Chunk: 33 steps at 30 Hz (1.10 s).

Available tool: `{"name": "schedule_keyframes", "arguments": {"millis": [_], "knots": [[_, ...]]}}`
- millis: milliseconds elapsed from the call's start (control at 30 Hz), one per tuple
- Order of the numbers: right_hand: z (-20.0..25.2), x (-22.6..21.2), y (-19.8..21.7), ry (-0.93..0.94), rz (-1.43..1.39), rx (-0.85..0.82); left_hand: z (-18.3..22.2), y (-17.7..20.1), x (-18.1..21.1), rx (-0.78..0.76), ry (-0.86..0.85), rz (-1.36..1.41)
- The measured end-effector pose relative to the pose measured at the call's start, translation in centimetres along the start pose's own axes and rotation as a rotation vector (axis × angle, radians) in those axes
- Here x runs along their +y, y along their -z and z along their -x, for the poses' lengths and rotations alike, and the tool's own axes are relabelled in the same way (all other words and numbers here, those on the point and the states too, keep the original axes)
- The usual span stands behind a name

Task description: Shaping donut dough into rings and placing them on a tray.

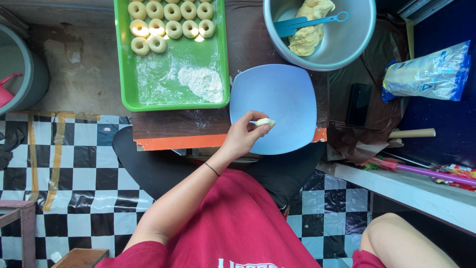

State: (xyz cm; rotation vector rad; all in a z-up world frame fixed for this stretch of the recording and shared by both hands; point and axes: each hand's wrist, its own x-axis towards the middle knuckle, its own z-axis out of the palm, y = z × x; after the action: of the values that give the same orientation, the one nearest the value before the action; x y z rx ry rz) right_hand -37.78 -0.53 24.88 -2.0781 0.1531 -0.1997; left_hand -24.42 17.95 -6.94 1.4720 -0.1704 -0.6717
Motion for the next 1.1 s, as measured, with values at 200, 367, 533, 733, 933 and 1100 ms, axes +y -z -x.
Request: {"name": "schedule_keyframes", "arguments": {"millis": [200,367,533,733,933,1100], "knots": [[-3.9,8.1,-6.5,0.009,0.052,0.044,-0.7,0.0,0.9,-0.007,0.015,0.109],[-5.8,15.3,-11.8,0.017,0.097,0.067,-0.6,-0.3,1.6,0.036,-0.022,0.124],[-5.3,22.0,-17.0,-0.106,-0.090,0.106,-1.2,-0.5,0.4,0.049,-0.014,0.108],[-6.1,27.8,-19.4,-0.285,-0.558,0.200,-3.0,0.5,-2.3,0.019,0.016,0.202],[-7.0,29.7,-20.9,-0.507,-0.814,0.268,-3.8,-0.6,-2.9,0.017,-0.030,0.651],[-5.9,26.4,-19.9,-0.410,-0.421,0.182,-4.1,0.1,-3.1,-0.033,-0.034,0.437]]}}
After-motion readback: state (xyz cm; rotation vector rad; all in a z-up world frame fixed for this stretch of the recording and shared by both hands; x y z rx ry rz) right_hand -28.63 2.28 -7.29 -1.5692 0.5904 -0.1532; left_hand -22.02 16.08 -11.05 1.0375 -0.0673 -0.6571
